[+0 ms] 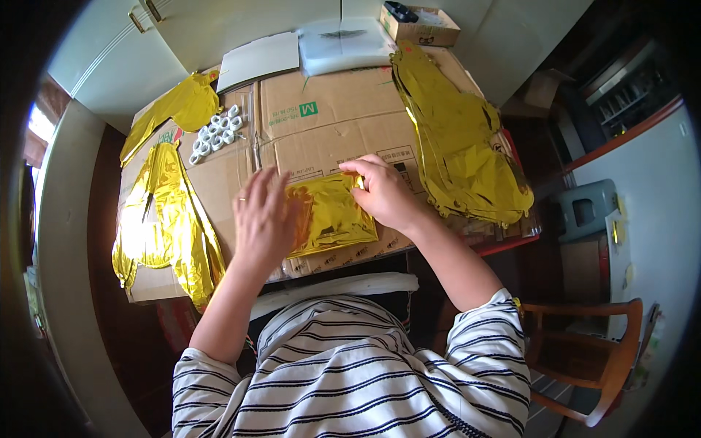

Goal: Folding and organizing gold foil bags on a cardboard surface.

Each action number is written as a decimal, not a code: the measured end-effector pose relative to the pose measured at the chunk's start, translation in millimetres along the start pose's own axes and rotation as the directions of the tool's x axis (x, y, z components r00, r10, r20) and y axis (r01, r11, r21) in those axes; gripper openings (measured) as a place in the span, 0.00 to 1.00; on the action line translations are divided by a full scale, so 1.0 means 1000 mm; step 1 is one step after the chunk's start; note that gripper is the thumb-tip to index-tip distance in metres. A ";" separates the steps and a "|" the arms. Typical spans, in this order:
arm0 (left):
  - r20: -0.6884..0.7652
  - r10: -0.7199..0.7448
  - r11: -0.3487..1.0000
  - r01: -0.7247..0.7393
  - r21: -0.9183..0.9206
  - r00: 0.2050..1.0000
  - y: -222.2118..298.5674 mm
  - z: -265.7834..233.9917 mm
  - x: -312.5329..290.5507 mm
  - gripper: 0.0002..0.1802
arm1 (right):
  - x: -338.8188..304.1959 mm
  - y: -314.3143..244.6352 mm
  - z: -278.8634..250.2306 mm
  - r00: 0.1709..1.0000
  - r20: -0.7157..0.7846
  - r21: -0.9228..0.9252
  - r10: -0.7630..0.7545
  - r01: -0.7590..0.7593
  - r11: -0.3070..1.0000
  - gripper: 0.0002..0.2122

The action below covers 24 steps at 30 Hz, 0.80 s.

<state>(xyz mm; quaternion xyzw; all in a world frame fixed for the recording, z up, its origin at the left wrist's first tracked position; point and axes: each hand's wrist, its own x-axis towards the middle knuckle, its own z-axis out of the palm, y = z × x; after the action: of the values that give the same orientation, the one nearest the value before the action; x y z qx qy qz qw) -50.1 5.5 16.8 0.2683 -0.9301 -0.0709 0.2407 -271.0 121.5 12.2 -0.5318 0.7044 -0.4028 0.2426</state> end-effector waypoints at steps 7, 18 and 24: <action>0.138 0.107 0.993 -0.098 -0.065 0.985 0.013 0.030 -0.026 0.47 | -0.010 -0.004 0.001 0.983 -0.044 -0.302 -0.178 0.157 0.940 0.21; 0.132 0.121 0.992 -0.114 -0.058 0.984 0.011 0.037 -0.031 0.49 | -0.042 0.016 0.013 0.955 0.218 -0.678 -0.199 0.295 0.673 0.37; 0.153 0.122 0.992 -0.117 -0.044 0.981 0.009 0.033 -0.031 0.50 | -0.042 0.018 0.010 0.948 0.255 -0.715 -0.188 0.316 0.624 0.40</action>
<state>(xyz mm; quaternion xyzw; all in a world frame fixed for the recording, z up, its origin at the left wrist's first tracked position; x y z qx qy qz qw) -47.5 30.3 -22.7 0.2015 -0.9590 -0.0931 0.1762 -259.9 160.2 -12.3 -0.7072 0.7040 -0.0650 -0.0020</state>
